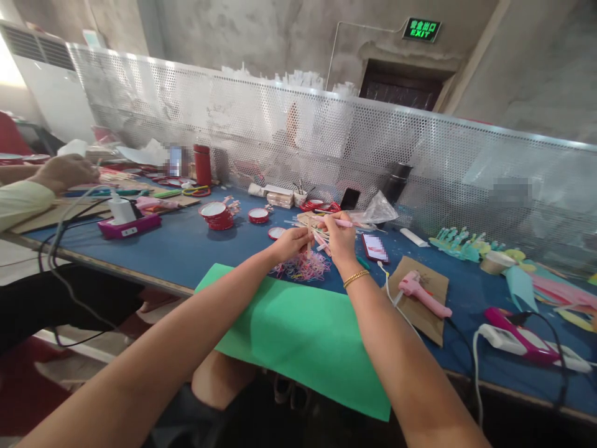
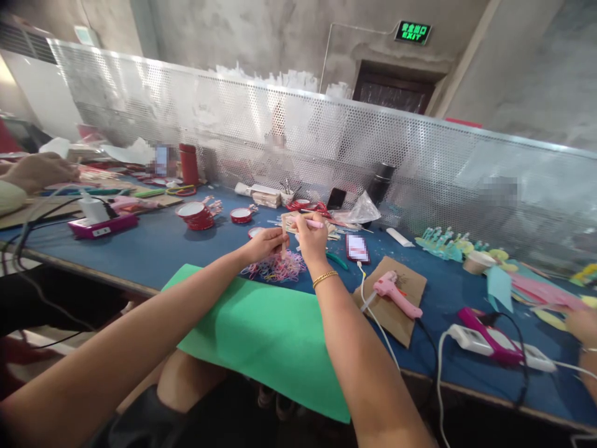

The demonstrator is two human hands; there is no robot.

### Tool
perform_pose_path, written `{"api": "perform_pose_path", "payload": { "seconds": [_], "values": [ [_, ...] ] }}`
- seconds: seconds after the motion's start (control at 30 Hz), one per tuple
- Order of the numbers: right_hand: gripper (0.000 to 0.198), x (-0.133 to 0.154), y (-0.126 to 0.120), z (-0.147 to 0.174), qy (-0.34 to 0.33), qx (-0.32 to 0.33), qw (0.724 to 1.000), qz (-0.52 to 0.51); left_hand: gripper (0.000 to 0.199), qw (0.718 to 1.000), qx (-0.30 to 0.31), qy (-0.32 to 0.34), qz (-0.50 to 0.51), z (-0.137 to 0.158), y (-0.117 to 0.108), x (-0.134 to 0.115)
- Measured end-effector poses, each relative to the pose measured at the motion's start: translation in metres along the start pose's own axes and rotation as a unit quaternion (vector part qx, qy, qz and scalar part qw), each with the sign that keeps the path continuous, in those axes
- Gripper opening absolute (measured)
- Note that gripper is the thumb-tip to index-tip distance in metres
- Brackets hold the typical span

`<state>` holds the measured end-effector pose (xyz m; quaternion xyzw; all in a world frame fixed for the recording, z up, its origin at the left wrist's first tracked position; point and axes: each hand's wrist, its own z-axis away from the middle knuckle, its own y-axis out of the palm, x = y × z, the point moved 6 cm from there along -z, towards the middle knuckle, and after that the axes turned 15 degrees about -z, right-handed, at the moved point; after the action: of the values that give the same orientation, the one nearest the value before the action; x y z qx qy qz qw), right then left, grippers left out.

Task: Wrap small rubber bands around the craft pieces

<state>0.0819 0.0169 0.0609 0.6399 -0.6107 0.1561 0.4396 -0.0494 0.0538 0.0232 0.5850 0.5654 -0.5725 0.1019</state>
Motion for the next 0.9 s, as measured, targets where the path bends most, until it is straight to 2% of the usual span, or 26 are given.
{"api": "perform_pose_path", "payload": {
  "seconds": [0.23,0.4,0.57,0.73,0.9],
  "values": [
    [0.018,0.0004,-0.0017,-0.0010,-0.013,-0.011,1.000,-0.007,0.046,1.000,-0.004,0.011,0.007,-0.0009,0.0004,0.0025],
    [0.020,-0.0009,-0.0006,-0.0013,-0.004,0.005,1.000,-0.012,0.045,1.000,-0.002,0.009,0.003,-0.0013,0.0004,0.0032],
    [0.020,0.0011,-0.0036,-0.0012,-0.012,-0.017,1.000,-0.007,0.045,1.000,-0.004,0.010,0.010,-0.0017,-0.0003,0.0022],
    [0.020,-0.0005,0.0006,-0.0015,-0.010,0.011,1.000,-0.016,0.043,1.000,0.001,0.009,0.006,-0.0011,0.0000,0.0015],
    [0.018,-0.0012,-0.0038,-0.0033,-0.016,-0.016,1.000,-0.010,0.043,1.000,-0.003,0.008,0.021,-0.0017,0.0000,0.0023]
  ]
}}
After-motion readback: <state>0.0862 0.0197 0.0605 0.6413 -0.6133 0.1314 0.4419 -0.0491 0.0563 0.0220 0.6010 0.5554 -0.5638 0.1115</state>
